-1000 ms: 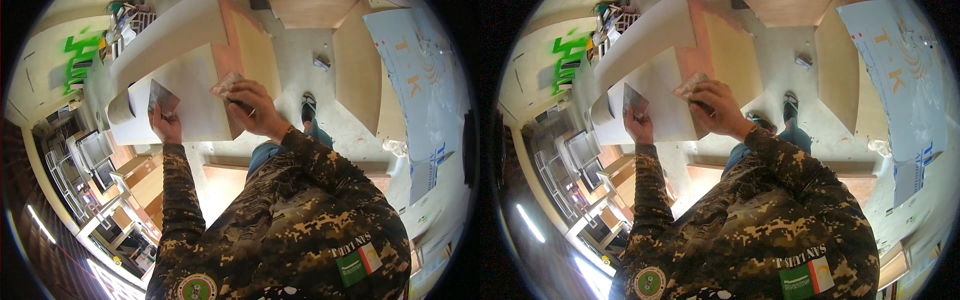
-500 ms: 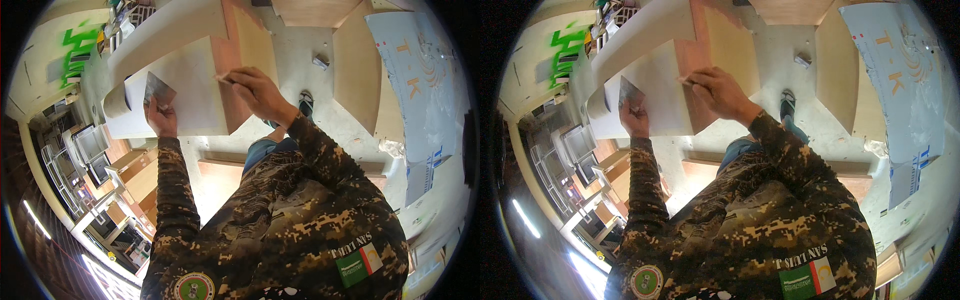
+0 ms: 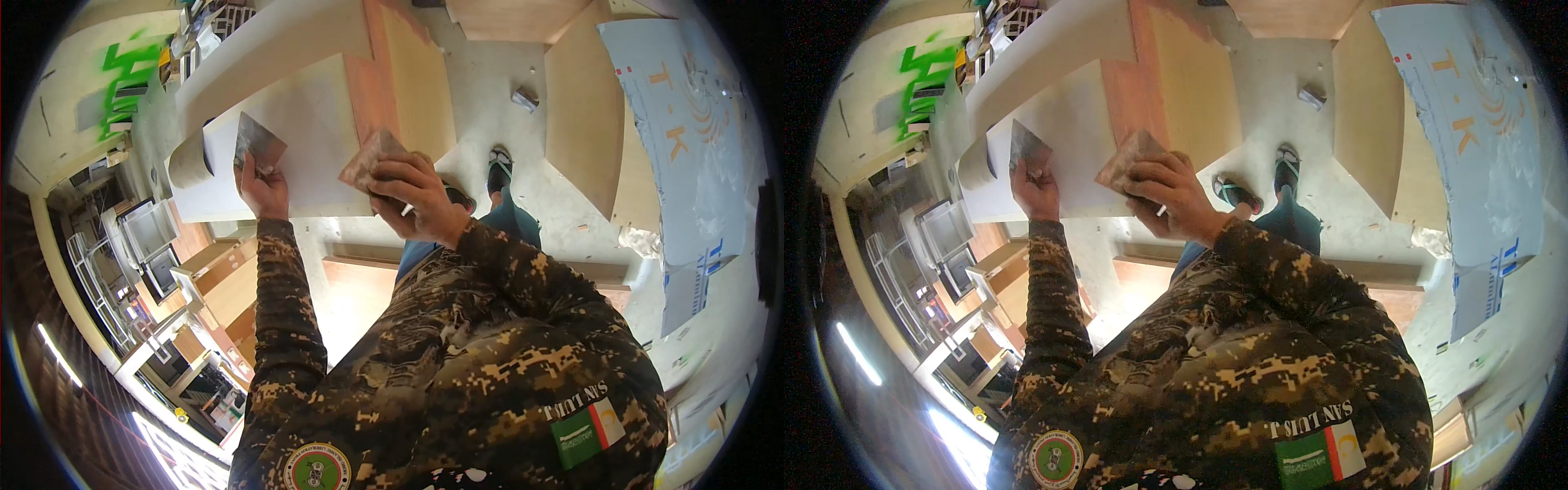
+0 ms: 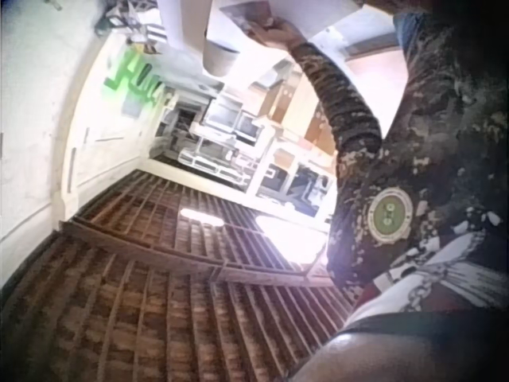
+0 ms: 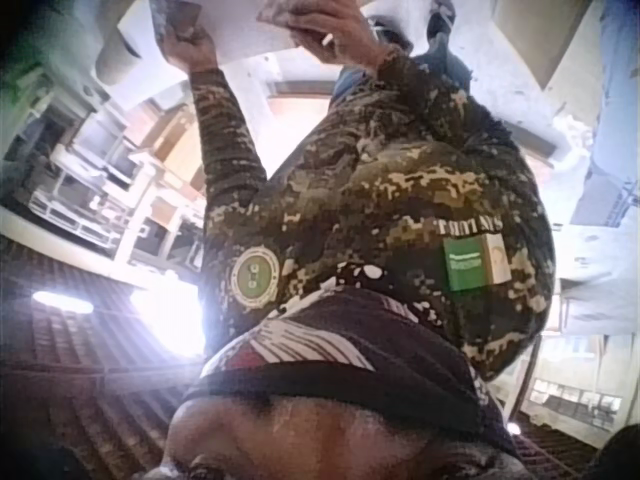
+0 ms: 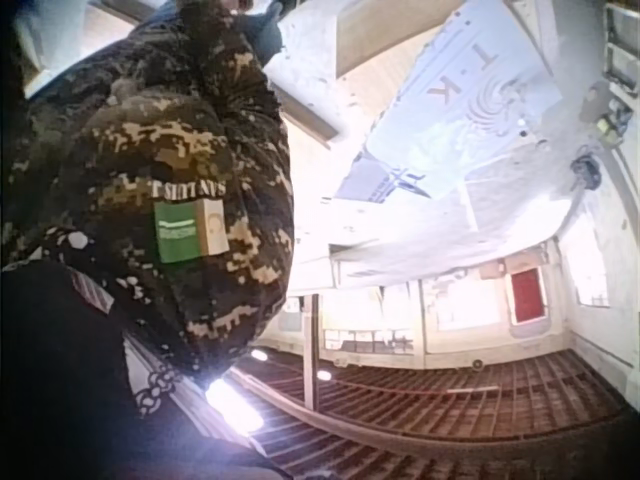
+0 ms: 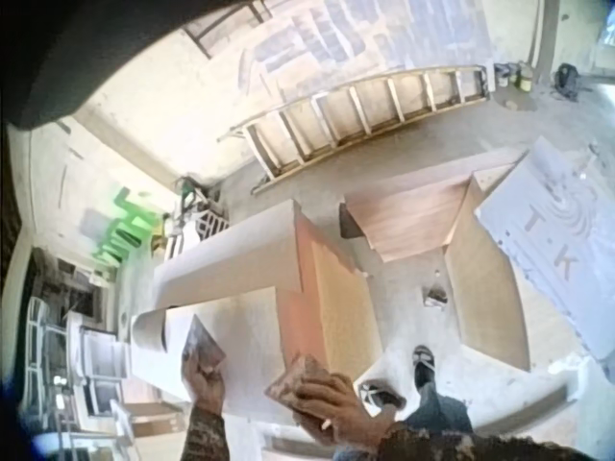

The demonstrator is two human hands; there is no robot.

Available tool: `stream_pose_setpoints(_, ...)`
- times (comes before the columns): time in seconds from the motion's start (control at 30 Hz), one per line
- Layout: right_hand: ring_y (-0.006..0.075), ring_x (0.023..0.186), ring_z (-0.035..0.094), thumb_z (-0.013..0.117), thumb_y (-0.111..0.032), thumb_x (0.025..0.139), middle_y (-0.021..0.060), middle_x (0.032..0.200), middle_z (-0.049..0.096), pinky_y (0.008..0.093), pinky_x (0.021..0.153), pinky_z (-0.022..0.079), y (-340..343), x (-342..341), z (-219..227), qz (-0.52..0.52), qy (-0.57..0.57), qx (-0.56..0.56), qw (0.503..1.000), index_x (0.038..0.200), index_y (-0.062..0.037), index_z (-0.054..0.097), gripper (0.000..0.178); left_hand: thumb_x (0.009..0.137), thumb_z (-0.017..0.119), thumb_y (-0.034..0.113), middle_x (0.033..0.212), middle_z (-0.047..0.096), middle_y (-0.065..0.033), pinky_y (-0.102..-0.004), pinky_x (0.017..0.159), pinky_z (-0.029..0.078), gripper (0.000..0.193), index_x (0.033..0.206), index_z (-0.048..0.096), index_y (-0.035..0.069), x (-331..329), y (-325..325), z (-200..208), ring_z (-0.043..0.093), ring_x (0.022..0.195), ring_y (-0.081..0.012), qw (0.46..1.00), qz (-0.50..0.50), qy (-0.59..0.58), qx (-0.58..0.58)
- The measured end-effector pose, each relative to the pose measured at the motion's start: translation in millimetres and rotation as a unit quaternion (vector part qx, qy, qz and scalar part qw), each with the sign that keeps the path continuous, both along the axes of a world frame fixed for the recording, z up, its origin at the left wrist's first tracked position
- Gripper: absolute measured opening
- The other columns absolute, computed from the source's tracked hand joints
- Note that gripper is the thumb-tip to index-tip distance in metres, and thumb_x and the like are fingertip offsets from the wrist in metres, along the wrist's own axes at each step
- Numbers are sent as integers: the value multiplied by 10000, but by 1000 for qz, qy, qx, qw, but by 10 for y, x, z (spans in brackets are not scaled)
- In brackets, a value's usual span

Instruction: The person sands the edges and corners of a wooden furniture structure using pieces of sandpaper.

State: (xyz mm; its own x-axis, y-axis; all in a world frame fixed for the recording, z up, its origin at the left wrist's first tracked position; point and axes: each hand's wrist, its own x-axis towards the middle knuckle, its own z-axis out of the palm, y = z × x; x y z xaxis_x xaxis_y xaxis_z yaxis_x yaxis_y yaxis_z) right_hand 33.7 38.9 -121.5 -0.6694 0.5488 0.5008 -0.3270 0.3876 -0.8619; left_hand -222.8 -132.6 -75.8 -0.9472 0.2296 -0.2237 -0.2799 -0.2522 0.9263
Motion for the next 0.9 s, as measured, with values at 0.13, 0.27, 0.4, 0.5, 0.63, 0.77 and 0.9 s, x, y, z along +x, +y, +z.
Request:
stream_pose_setpoints(0.13,318,1040,605,713,-118,835,141,1085,657,393,908,464,307,-90,32,-26,-28,-175,984,1103,-51,652,283,939,622,97,1064,625,-59,-260,642,514,279,1199,524,70,59,80,24,621,860,-156,999,21,-1,-29)
stream_pose_setpoints(0.27,315,1050,611,613,-111,926,155,1106,657,352,906,487,779,-468,-91,40,-28,-261,964,1155,-38,651,244,942,611,93,1060,619,-62,-281,675,518,265,1191,525,64,3,40,19,615,893,-165,1000,-17,10,-8)
stream_pose_setpoints(0.4,320,1085,597,579,-135,942,145,1177,641,388,949,469,827,-420,-62,71,-73,-110,989,1176,-44,651,262,950,596,86,1034,619,-57,-284,660,509,235,1174,527,59,97,192,66,615,860,-172,1000,16,2,-22)
stream_pose_setpoints(0.5,327,1099,588,572,-136,936,143,1200,634,410,969,453,591,-218,26,77,-75,-65,992,1174,-54,652,264,955,588,79,1029,621,-61,-290,657,514,222,1167,525,57,88,136,76,621,850,-172,1000,8,15,-13)
stream_pose_setpoints(0.63,323,1115,580,558,-121,935,131,1171,646,429,974,439,322,93,81,92,-89,-83,988,1162,-64,651,252,957,586,78,1029,626,-66,-294,661,524,211,1159,528,60,92,165,59,629,856,-171,999,28,8,-17)
stream_pose_setpoints(0.77,326,1131,560,635,-121,886,108,1167,630,430,968,422,384,150,37,85,-74,-145,983,1111,-71,655,232,950,597,71,1047,635,-71,-289,673,536,218,1157,531,63,4,41,16,638,865,-175,1000,18,-3,5)
stream_pose_setpoints(0.9,327,1119,565,704,-106,826,101,1150,637,423,933,430,254,-7,-101,-52,-92,-76,992,1081,-72,664,261,941,606,62,1065,636,-77,-294,680,545,237,1165,529,61,15,118,13,644,878,-183,1000,10,0,14)
